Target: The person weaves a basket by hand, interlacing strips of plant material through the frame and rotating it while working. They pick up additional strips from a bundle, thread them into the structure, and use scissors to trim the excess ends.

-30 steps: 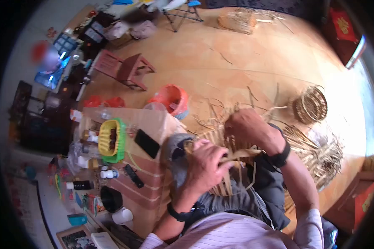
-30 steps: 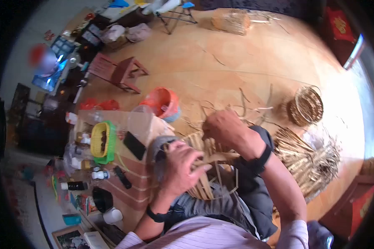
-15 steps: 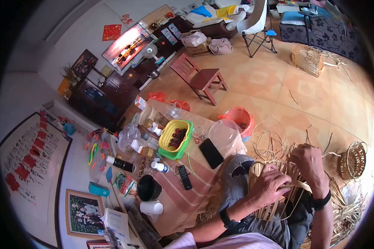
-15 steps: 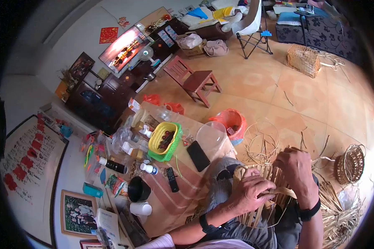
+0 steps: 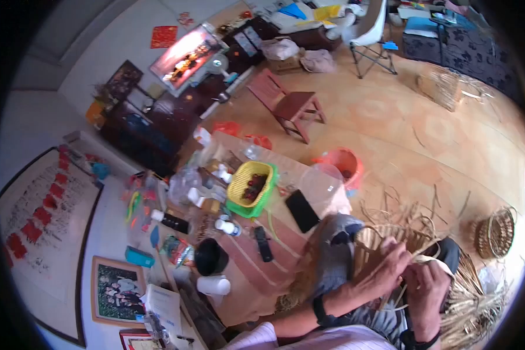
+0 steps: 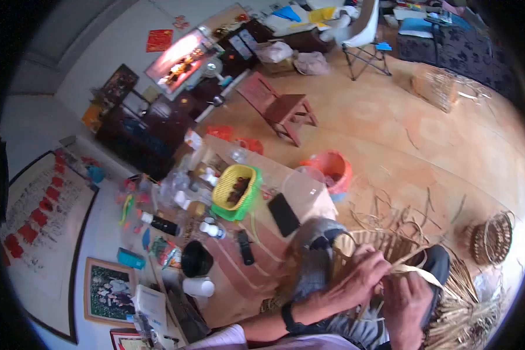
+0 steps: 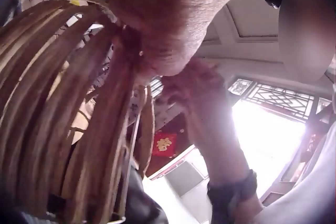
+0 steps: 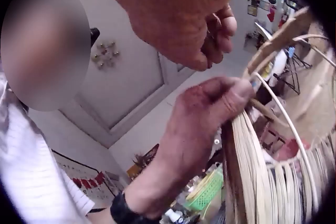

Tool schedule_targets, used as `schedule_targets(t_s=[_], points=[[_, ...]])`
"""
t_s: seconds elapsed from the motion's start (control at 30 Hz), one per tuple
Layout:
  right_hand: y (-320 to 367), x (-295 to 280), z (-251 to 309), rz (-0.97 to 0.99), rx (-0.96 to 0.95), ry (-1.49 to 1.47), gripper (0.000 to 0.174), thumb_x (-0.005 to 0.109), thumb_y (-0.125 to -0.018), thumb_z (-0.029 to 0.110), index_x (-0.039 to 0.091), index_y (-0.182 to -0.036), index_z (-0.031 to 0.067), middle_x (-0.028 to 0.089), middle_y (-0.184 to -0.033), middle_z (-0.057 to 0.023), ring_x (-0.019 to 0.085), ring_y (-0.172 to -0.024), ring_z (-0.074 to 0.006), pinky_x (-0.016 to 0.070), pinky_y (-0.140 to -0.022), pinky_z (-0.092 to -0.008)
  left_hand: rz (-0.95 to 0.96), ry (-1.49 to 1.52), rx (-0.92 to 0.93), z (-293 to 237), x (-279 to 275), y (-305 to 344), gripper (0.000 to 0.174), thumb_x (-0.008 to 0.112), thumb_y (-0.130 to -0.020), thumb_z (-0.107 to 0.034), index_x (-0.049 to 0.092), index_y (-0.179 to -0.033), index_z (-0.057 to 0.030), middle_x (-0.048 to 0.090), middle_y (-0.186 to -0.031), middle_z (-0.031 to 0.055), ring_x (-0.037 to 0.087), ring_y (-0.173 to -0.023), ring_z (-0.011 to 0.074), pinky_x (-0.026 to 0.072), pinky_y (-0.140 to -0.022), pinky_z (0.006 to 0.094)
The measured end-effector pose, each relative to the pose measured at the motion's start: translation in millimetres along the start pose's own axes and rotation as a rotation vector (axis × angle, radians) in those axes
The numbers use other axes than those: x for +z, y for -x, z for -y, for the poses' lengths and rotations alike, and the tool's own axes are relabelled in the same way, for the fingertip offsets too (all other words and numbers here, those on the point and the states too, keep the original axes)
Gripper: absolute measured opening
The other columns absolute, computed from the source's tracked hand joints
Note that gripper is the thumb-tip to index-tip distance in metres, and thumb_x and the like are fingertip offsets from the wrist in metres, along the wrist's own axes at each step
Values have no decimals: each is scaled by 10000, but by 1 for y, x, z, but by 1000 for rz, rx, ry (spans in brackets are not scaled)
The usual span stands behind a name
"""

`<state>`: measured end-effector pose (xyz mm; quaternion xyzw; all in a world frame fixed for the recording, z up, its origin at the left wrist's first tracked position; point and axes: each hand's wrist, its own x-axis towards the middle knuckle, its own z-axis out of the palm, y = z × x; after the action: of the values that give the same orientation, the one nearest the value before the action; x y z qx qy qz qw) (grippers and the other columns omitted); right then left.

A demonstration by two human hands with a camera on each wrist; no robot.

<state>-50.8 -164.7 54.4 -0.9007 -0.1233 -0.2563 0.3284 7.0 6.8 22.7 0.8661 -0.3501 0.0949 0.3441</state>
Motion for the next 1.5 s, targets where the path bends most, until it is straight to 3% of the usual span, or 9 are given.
schedule_targets(t_s=[0.2,0.33,0.53,0.67,0.97,1.17,1.2,1.33,1.5], points=[[47,13,-5,170,162,43,428,863,-847,159,691,-1232,87,610,-876,-92,682,-745,-325,552,-659,-455,244,12,9,3,-11,-14,78,693,-944,-129,738,-951,-66,699,-972,124,681,-1018,345,485,-1011,491],[42,18,-3,132,145,6,325,857,-899,213,711,-1160,85,593,-863,-85,676,-700,-294,544,-621,-433,391,41,-249,-17,-34,-33,232,810,-935,-126,746,-1143,-46,767,-986,173,708,-1061,391,554,-967,512],[43,17,1,143,316,-244,172,806,-941,80,722,-1091,60,607,-905,-126,692,-767,-382,559,-655,-483,474,116,-302,-24,-49,-51,249,833,-953,-210,741,-1105,-37,780,-896,177,765,-872,386,588,-809,497],[42,13,8,76,298,-302,107,761,-944,2,699,-1022,40,596,-938,-168,671,-821,-404,549,-679,-489,409,-15,-323,-27,-37,-59,216,827,-972,-238,746,-983,-37,792,-821,150,790,-764,347,595,-685,468],[50,-1,5,145,386,-428,238,761,-1034,110,615,-880,2,548,-812,-152,570,-710,-371,493,-653,-454,109,143,-270,-28,-31,-60,176,780,-939,-32,725,-1106,-17,692,-984,126,739,-859,306,601,-775,413],[59,-6,-8,285,719,-689,391,666,-1156,265,617,-891,-19,560,-694,-93,465,-631,-206,482,-624,-380,272,131,84,-7,-33,-35,261,858,-894,-46,770,-1134,4,656,-1029,100,711,-968,314,577,-845,439],[61,-4,-13,257,730,-743,400,665,-1162,282,633,-881,0,601,-710,-33,472,-672,-102,472,-613,-332,273,116,108,-10,-36,-34,270,862,-886,-46,764,-1133,6,665,-1045,99,713,-979,321,580,-861,440],[54,-17,-30,285,934,-1026,419,659,-1172,332,652,-839,77,527,-737,98,423,-691,-18,359,-572,-261,199,48,182,-19,-43,-33,300,874,-861,-43,747,-1130,-1,705,-1116,103,719,-1036,343,591,-936,438],[13,-50,-37,329,973,-1319,367,617,-1187,329,715,-946,69,467,-700,104,350,-589,-16,257,-549,-230,112,-83,156,-12,-27,-20,267,887,-851,-79,755,-1076,-24,760,-1046,108,740,-1025,338,592,-995,452]])
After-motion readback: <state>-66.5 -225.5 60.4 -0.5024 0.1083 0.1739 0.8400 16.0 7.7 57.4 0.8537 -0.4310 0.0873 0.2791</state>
